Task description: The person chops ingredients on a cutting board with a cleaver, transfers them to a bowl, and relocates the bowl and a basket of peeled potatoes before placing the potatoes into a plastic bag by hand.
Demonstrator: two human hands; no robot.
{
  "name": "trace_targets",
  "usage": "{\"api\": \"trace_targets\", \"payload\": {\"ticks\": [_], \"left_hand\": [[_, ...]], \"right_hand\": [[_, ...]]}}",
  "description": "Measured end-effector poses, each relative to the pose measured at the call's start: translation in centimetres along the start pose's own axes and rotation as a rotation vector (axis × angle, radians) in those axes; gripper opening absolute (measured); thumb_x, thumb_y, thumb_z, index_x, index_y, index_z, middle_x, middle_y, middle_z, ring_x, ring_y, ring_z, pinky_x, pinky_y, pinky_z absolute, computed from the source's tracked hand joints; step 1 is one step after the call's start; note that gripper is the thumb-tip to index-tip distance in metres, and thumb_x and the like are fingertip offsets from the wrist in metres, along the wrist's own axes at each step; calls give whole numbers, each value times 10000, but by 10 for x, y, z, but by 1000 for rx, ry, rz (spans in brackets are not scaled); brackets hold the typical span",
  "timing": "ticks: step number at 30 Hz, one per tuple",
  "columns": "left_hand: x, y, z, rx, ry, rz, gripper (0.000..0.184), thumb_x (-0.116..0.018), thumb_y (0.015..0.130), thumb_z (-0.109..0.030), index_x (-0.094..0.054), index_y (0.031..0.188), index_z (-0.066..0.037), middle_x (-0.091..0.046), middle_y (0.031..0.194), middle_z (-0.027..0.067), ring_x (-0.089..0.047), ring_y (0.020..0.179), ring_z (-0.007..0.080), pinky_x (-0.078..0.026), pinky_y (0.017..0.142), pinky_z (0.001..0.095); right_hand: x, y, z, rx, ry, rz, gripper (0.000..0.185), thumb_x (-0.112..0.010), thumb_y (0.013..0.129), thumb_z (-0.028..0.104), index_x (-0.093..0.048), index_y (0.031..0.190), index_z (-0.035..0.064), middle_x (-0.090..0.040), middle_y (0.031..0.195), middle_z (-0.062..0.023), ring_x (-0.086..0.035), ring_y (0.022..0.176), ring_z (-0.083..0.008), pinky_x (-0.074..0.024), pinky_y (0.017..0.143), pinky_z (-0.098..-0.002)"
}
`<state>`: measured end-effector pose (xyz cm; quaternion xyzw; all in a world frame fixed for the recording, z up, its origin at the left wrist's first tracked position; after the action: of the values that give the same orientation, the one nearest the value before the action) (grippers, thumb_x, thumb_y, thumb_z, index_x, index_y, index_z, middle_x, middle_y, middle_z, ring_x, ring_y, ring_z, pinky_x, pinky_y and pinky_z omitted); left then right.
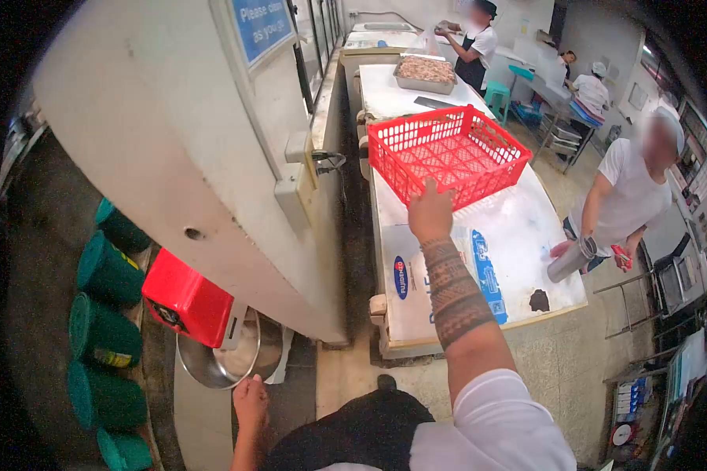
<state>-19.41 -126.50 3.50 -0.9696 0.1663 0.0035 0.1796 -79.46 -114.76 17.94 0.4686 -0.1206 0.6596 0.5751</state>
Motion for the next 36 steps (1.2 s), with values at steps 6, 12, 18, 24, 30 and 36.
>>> {"api": "trace_targets", "payload": {"ticks": [6, 12, 18, 24, 30, 36], "left_hand": [[-4, -7, -16, -94, 111, -20, 382, -628, 1051, -172, -467, 707, -131, -457, 609, -40, -395, 515, 55, -295, 469, 249], [7, -12, -8, -53, 57, -3, 374, -641, 1049, -199, -484, 716, -129, -470, 615, -40, -409, 519, 57, -314, 474, 248], [-27, -27, -19, -62, 115, 208, 362, -661, 1041, -236, -516, 731, -120, -506, 644, -39, -445, 553, 61, -353, 506, 239], [-85, -71, -10, -106, 284, 595, 360, -683, 1029, -260, -561, 733, -96, -526, 670, -38, -469, 602, 56, -380, 539, 244], [-158, -164, 27, -200, 452, 990, 366, -657, 1044, -239, -552, 729, -84, -527, 669, -39, -462, 611, 59, -382, 569, 252], [-224, -304, 76, -90, 358, 1396, 359, -599, 1069, -218, -523, 741, -91, -497, 650, -37, -428, 593, 59, -359, 553, 252]], "right_hand": [[-65, 73, 26, 29, 19, 56, 834, -611, 909, 182, -222, 1629, 26, -235, 1441, -597, -468, 1316, -644, -440, 1113, -553], [-46, 40, 48, 249, 78, -48, 923, -656, 916, 162, -115, 1652, 33, -149, 1559, -512, -407, 1372, -627, -403, 1164, -521], [64, -164, 70, 305, 378, 107, 871, -673, 928, 121, -171, 1626, -24, -283, 1629, -325, -256, 1530, -496, -248, 1260, -490], [173, -371, 38, 185, 493, 226, 764, -665, 950, 148, -283, 1585, -39, -379, 1576, -312, -411, 1454, -454, -365, 1192, -493], [291, -532, -42, -220, 471, -1, 674, -686, 921, 45, -393, 1525, -23, -561, 1360, -209, -629, 1117, -263, -528, 940, -392], [412, -662, -104, -474, 439, -442, 342, -655, 976, 61, -564, 1295, -22, -616, 1060, -100, -590, 939, -153, -510, 846, -310]]}}
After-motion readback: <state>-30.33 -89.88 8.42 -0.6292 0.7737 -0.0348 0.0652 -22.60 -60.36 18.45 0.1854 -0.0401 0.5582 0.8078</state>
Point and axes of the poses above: each hand's wrist, its own y-axis towards the middle knuckle, its own x-axis out of the back of the hand, z = x × y, the point moved 10 cm from there along y, towards the middle knuckle
